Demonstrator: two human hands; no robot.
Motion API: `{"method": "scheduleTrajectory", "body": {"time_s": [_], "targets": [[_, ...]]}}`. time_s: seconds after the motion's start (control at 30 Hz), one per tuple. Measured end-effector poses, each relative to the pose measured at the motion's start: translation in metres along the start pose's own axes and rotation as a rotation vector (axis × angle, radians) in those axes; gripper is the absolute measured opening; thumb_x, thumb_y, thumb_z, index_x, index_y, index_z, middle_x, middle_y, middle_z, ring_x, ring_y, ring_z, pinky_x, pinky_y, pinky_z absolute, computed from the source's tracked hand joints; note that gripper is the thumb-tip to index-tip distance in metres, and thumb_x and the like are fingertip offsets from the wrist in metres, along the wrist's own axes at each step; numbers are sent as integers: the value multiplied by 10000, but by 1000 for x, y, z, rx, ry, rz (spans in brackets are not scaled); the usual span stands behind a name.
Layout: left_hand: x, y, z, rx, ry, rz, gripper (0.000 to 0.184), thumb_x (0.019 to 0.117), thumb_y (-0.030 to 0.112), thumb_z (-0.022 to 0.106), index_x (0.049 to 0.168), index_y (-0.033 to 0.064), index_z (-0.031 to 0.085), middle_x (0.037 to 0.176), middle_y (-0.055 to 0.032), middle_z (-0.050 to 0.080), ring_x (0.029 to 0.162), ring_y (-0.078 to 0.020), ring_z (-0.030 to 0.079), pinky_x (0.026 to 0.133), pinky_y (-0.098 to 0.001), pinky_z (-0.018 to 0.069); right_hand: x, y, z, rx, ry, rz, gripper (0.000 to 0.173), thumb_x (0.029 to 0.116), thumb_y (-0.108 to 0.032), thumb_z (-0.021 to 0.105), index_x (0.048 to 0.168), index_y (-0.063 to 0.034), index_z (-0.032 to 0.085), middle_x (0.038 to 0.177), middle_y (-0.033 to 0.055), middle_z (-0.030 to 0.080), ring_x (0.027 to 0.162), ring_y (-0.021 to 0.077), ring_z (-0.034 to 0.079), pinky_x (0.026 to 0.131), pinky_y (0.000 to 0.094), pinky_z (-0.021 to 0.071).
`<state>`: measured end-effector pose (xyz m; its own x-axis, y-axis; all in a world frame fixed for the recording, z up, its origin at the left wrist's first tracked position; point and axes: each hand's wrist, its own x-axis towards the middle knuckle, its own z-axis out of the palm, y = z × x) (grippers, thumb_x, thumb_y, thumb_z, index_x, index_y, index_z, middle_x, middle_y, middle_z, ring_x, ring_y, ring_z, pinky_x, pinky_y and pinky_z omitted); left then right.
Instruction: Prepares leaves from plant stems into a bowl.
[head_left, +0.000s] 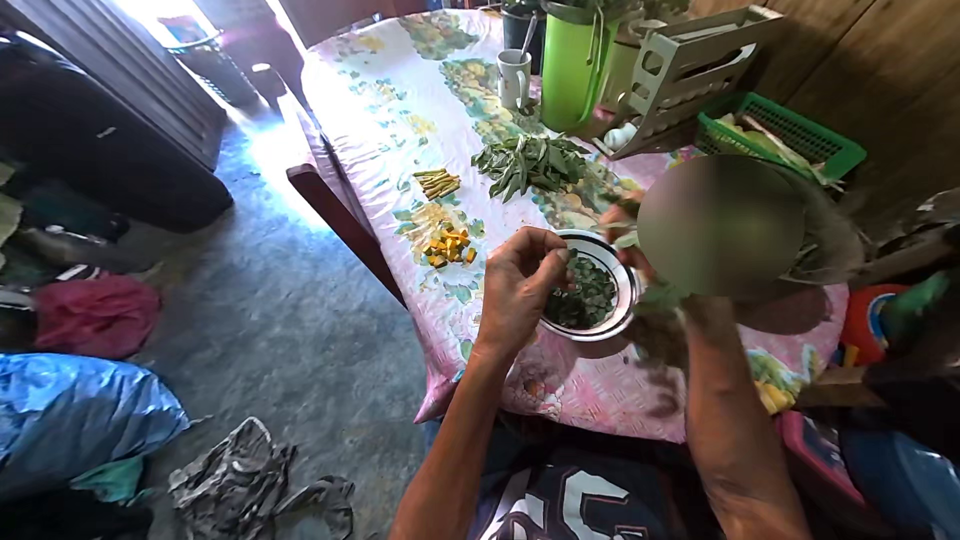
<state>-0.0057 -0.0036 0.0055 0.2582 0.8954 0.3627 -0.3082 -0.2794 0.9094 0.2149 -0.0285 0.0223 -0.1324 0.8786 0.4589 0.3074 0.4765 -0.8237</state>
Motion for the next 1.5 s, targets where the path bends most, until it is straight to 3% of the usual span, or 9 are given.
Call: {"method": "scheduleTrajectory", "body": {"time_s": [0.1,0.17,0.33,0.5,0.67,0.93,1.13,1.3,1.5], "targets": [[-2,1,-10,-13,10,-5,117,993,9,609,1104,39,630,904,-71,661,717,-141,683,675,-311,628,-13,-1,-67,-155,194,-83,308,1022,-301,586,1273,-125,609,1076,-64,659,886,-1,626,789,181,541],[-4,1,-17,-9,24,-12,132,993,25,618,1118,67,624,932,-57,662,719,-127,680,678,-295,624,-16,3,-117,-482,280,-84,403,1032,-437,569,1220,-82,598,1047,-41,633,831,-21,592,735,189,526],[0,0,-9,2,8,10,121,998,54,630,1116,75,617,916,-58,650,699,-126,671,650,-292,622,-13,8,-139,-924,236,203,361,964,-106,667,1299,24,635,1254,321,637,1156,488,627,987,688,461],[5,-4,7,26,-9,25,113,993,57,638,1105,71,641,870,-50,649,651,-115,643,605,-270,603,5,-13,-50,-387,180,-50,351,993,-248,599,1275,-40,612,1115,41,680,897,48,653,772,231,563],[6,2,10,43,-21,36,110,992,57,641,1101,67,647,874,-54,659,659,-107,650,603,-250,597,18,-14,7,-75,-157,-232,245,955,2,621,1193,15,676,1165,81,699,1033,107,684,902,245,580],[4,-5,5,-4,-19,-17,178,1000,19,605,1167,44,660,993,-74,689,767,-123,690,699,-277,617,14,17,18,100,-82,-103,160,924,-28,638,1083,-23,658,942,58,671,644,86,610,531,210,536],[5,-4,3,51,-8,-13,222,990,15,622,1210,39,608,990,-103,680,759,-164,706,690,-316,635,27,30,16,251,-75,-58,125,976,-110,626,1086,-54,646,934,-2,678,600,33,592,492,179,525],[3,-4,-1,80,12,-10,246,967,-12,640,1203,50,604,980,-88,676,744,-153,698,672,-308,630,5,16,6,113,-95,12,290,971,-57,633,1261,-70,630,1050,38,706,650,63,603,530,170,501],[2,-2,3,191,10,13,186,971,13,637,1143,61,587,906,-61,673,679,-106,668,600,-246,596,26,24,27,124,-113,-182,196,872,56,600,1039,2,689,1029,37,709,900,57,675,812,228,589]]}}
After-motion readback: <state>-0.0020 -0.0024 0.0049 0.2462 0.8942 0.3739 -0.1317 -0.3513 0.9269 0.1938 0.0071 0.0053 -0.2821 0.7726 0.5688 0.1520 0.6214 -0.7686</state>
